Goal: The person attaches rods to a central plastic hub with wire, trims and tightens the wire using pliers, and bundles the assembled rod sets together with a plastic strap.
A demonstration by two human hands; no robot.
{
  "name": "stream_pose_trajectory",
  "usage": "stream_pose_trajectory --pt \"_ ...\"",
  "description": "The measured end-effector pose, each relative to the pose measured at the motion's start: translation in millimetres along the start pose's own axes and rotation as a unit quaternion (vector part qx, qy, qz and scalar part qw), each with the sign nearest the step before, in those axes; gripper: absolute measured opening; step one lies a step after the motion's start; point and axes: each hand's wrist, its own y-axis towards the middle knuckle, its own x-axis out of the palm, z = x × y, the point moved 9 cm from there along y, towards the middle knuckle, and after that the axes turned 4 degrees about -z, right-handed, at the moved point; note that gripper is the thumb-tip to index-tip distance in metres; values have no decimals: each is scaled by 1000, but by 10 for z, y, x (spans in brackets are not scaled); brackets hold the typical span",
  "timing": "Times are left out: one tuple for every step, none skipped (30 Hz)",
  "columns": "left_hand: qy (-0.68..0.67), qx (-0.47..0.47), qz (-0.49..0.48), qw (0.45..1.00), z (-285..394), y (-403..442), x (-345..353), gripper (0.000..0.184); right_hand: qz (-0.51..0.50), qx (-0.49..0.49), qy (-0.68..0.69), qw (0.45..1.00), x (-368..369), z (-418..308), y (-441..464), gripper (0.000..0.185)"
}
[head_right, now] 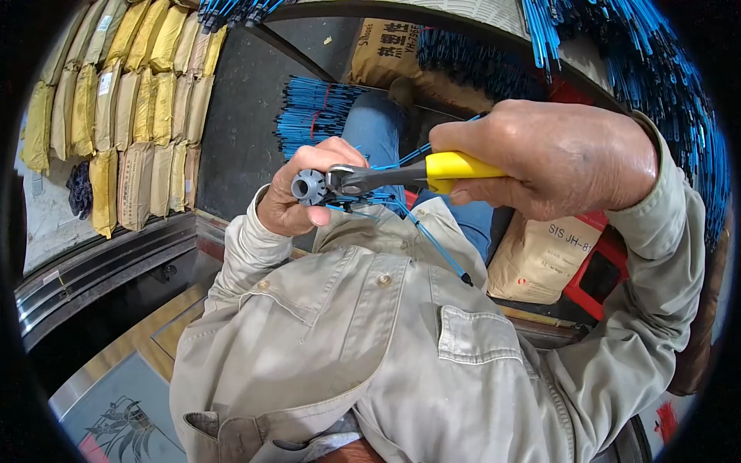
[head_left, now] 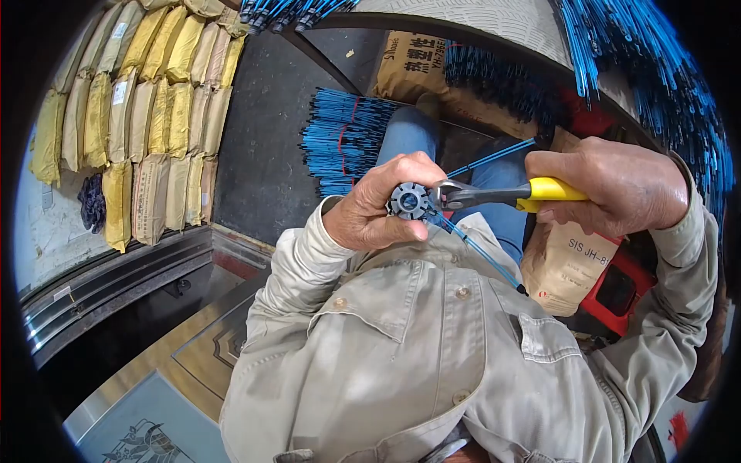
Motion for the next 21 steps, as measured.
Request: stream_pose_trajectory --pt "7 -4 -4 1000 1 -2 5 49 10 -4 -21 1000 -2 -21 0 21" --pt "14 -9 -6 1000 5 -8 2 47 20 -7 -42 999 -2 -47 9 21" --pt "20 -14 -9 1000 2 -14 8 46 29 -11 -62 998 7 -65 14 21" --pt "21 -14 -9 1000 9 -20 15 46 29 -12 -63 998 35 -65 18 21" --pt "30 -20 10 999 1 -22 0 45 48 -2 -74 996 32 -36 13 21" --pt "39 -25 28 999 -2 -26 -14 44 69 7 -85 994 37 -14 6 22" --pt "49 -31 45 997 -7 -22 -43 43 90 16 -97 991 41 1 7 22" --pt "51 -30 44 997 -14 -17 -49 43 92 15 -99 991 107 -6 29 22" --pt "58 -26 69 996 -21 -36 -102 44 136 19 -114 984 128 -19 42 23" --pt "64 -24 95 993 -29 -67 -154 44 178 23 -128 975 144 -33 51 23" --pt "70 -22 122 990 -28 -95 -209 45 220 26 -142 965 110 -46 45 23" --pt "71 -24 123 990 -28 -99 -224 45 219 24 -141 965 93 -37 72 23" --pt "106 -24 153 982 5 -118 -294 46 235 0 -150 960 46 -69 91 23" --pt "140 -22 180 973 43 -128 -365 47 253 -22 -159 954 -19 -91 106 24" --pt "174 -17 207 963 76 -129 -440 49 272 -43 -170 946 -101 -100 115 24" --pt "175 -15 205 963 74 -121 -498 49 349 -75 -205 911 -301 -76 75 24" --pt "153 -20 268 951 87 -200 -687 53 422 -105 -241 868 -504 -4 27 24" --pt "133 -24 331 934 103 -300 -885 57 463 -52 -286 837 -714 202 19 24" --pt "119 -38 399 909 114 -448 -1101 59 501 -1 -328 801 -921 413 5 26" --pt "106 -52 464 878 135 -642 -1316 62 514 57 -374 770 -1112 616 47 29" --pt "111 -48 467 876 166 -769 -1466 62 525 113 -417 733 -1279 790 79 33"
